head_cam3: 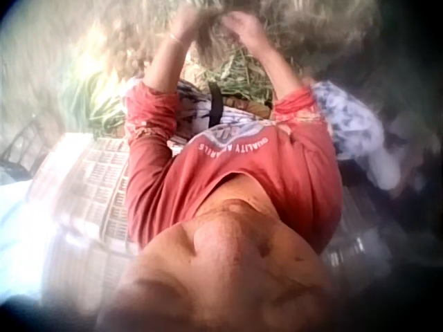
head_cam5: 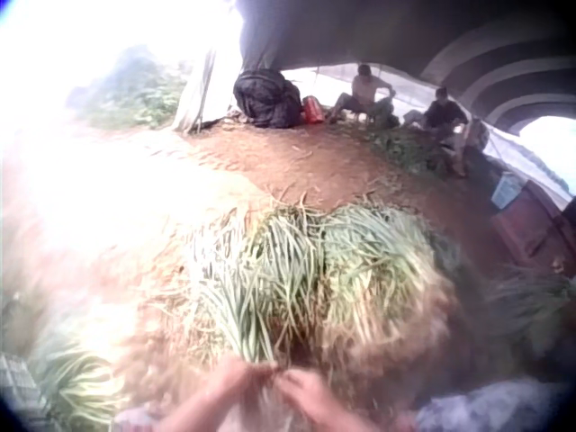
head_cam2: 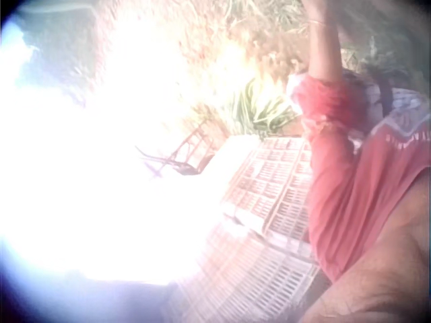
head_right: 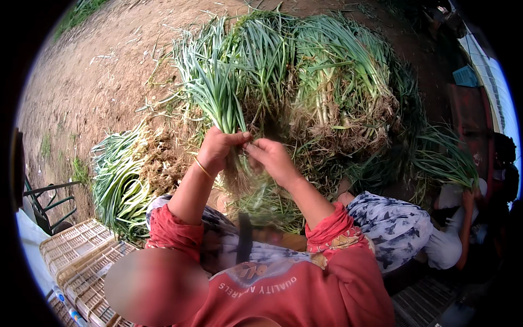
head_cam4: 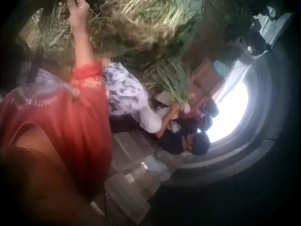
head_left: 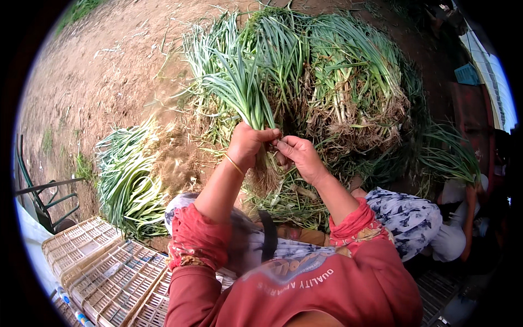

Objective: The person sits on the ground and sorts green onions by hand, separating individual stalks from a large pile and arranging them into smaller bundles. The person repeatedly picks up stalks, aligns them, and places them into a growing bundle.

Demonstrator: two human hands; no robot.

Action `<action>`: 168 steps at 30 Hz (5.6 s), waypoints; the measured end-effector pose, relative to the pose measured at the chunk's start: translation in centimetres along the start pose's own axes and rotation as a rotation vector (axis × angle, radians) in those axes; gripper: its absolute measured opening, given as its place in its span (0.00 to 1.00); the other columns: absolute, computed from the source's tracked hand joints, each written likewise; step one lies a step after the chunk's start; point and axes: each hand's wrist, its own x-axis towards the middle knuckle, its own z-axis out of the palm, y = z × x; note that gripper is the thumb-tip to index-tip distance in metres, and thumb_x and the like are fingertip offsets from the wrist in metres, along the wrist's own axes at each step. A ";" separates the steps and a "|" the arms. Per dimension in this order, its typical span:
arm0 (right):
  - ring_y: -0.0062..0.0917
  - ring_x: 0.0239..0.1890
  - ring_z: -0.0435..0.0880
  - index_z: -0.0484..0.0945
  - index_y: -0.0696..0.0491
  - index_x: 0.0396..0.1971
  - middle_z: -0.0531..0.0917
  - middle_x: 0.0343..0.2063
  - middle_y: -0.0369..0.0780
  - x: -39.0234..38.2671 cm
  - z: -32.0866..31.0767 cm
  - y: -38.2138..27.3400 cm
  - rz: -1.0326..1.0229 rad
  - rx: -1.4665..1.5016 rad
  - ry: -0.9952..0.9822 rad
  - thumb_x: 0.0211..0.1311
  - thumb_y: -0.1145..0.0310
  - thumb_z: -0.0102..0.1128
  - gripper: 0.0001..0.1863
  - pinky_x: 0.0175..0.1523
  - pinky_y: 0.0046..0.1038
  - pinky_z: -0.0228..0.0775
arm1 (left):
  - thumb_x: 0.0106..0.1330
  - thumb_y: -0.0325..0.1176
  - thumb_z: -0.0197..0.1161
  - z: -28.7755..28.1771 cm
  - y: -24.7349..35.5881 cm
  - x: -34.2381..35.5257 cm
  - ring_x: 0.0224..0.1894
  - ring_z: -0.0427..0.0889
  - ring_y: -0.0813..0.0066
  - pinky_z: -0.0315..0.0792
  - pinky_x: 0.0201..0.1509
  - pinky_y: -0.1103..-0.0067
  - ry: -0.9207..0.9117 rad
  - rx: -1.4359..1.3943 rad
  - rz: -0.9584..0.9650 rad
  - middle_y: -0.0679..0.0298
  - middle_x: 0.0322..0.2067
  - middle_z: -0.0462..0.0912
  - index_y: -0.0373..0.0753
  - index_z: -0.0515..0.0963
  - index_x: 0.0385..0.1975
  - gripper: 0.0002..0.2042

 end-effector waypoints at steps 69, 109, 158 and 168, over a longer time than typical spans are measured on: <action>0.09 0.25 0.70 0.76 0.59 0.38 0.77 0.25 0.31 -16.3 -4.4 5.2 0.280 -0.058 -0.096 0.62 0.71 0.51 0.09 0.29 0.13 0.62 | 0.61 0.28 0.57 -2.4 3.3 0.8 0.16 0.72 0.81 0.66 0.18 0.86 0.055 -0.171 0.077 0.60 0.21 0.78 0.32 0.71 0.31 0.05; 0.31 0.35 0.77 0.72 0.56 0.44 0.78 0.34 0.46 16.8 -10.9 3.5 0.127 -1.059 0.543 0.56 0.68 0.52 0.16 0.41 0.29 0.67 | 0.62 0.29 0.53 -5.1 6.6 1.8 0.17 0.63 0.84 0.59 0.22 0.85 0.076 -0.607 0.359 0.71 0.18 0.68 0.32 0.66 0.50 0.17; 0.21 0.24 0.78 0.78 0.56 0.31 0.80 0.25 0.37 4.7 4.1 3.4 0.219 0.306 -0.342 0.54 0.63 0.55 0.12 0.28 0.23 0.68 | 0.51 0.19 0.62 -2.7 3.5 -4.6 0.24 0.75 0.80 0.71 0.30 0.84 -0.104 0.497 0.144 0.66 0.26 0.78 0.34 0.75 0.33 0.10; 0.41 0.34 0.80 0.79 0.56 0.22 0.80 0.28 0.48 0.2 0.6 12.6 0.159 -1.362 -0.125 0.51 0.57 0.54 0.16 0.37 0.37 0.70 | 0.52 0.23 0.63 -0.7 4.3 -5.0 0.16 0.67 0.85 0.62 0.19 0.85 -0.034 0.415 0.300 0.71 0.16 0.74 0.36 0.76 0.25 0.03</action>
